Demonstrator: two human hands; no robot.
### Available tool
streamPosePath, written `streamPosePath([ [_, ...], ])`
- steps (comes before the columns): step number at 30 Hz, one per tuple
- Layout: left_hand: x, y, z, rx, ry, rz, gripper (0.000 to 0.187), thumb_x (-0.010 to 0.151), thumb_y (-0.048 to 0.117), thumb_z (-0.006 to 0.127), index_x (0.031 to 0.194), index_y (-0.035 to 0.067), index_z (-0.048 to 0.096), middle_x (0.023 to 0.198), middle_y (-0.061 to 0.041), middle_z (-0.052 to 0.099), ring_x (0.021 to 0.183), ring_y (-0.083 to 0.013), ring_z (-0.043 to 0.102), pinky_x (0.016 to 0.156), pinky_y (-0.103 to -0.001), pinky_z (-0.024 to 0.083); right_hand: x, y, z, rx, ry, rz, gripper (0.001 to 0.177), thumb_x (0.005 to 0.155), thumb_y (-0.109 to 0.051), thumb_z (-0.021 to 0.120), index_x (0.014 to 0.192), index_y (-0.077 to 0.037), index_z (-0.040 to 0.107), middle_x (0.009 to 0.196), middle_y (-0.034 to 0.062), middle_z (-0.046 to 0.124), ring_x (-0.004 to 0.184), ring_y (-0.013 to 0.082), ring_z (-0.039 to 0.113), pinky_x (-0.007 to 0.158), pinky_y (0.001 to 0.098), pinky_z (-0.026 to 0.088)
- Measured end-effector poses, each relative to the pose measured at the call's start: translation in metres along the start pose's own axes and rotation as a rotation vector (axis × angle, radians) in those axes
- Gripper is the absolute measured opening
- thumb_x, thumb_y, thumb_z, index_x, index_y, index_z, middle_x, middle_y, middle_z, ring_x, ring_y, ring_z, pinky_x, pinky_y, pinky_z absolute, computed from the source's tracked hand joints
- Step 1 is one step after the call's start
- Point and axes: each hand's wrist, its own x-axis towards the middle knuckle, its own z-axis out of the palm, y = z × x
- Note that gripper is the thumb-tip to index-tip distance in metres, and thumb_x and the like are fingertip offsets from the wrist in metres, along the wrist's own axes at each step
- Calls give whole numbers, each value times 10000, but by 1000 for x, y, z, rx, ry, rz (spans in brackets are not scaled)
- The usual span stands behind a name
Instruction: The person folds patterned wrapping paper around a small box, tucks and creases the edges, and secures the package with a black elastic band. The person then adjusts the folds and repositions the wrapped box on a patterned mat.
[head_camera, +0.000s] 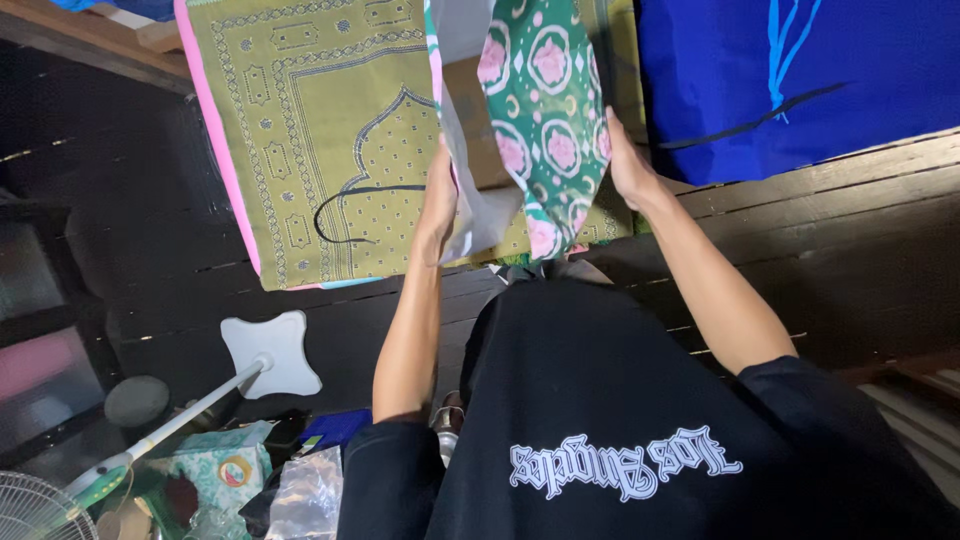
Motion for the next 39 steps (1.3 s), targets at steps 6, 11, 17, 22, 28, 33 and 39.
streamPosePath([
  [6, -13, -45, -13, 63, 40, -11, 715, 1083, 530, 334, 1519, -26, 438, 1508, -114, 526, 1384, -202, 488, 1156, -337, 366, -21, 20, 7, -5, -24, 54, 715, 1083, -520, 209, 1571, -16, 348, 1615, 83, 412, 1446, 195, 379, 1217, 355, 235],
  [11, -5, -67, -24, 144, 41, 91, 732, 1112, 521, 359, 1551, -59, 429, 1555, -207, 464, 1393, -270, 431, 1167, -382, 331, -22, 35, 4, 1, -19, -53, 698, 1093, -507, 261, 1559, -2, 388, 1603, 101, 444, 1440, 202, 402, 1221, 365, 260],
  [17, 10, -71, -30, -72, 61, -230, 921, 915, 713, 314, 1629, 143, 202, 1629, -183, 333, 1421, -359, 390, 1121, -558, 339, 1, 54, -17, 75, 109, 135, 688, 1067, -536, 281, 1540, -52, 406, 1549, 90, 491, 1387, 192, 451, 1177, 353, 302],
  [22, 34, -125, -38, -48, 0, -253, 995, 931, 792, 303, 1676, 165, 94, 1725, -102, 97, 1527, -263, 132, 1193, -528, 154, 30, 98, -23, 187, 15, 141, 600, 1055, -453, 433, 1535, -98, 373, 1529, 54, 487, 1347, 176, 484, 1112, 369, 425],
  [28, 63, -158, -50, -123, 6, -214, 966, 961, 764, 343, 1667, 134, 150, 1713, -91, 200, 1525, -251, 235, 1199, -440, 240, 58, 110, -36, 254, -32, 173, 506, 1078, -383, 491, 1406, -7, 573, 1310, 95, 659, 1123, 209, 643, 923, 376, 566],
  [33, 88, -138, -47, -99, 26, -196, 898, 967, 701, 383, 1623, 95, 287, 1494, -120, 456, 1319, -295, 463, 1058, -458, 426, 84, 98, -30, 371, 28, 196, 498, 1075, -420, 454, 1403, -68, 582, 1317, 63, 663, 1139, 182, 650, 944, 362, 548],
  [39, 109, -129, -50, -201, 20, -295, 827, 993, 646, 431, 1581, 68, 370, 1353, -114, 541, 1175, -273, 544, 939, -447, 489, 115, 82, -28, 393, 26, 150, 501, 1066, -410, 457, 1439, -91, 557, 1370, 57, 645, 1193, 177, 634, 1000, 354, 530],
])
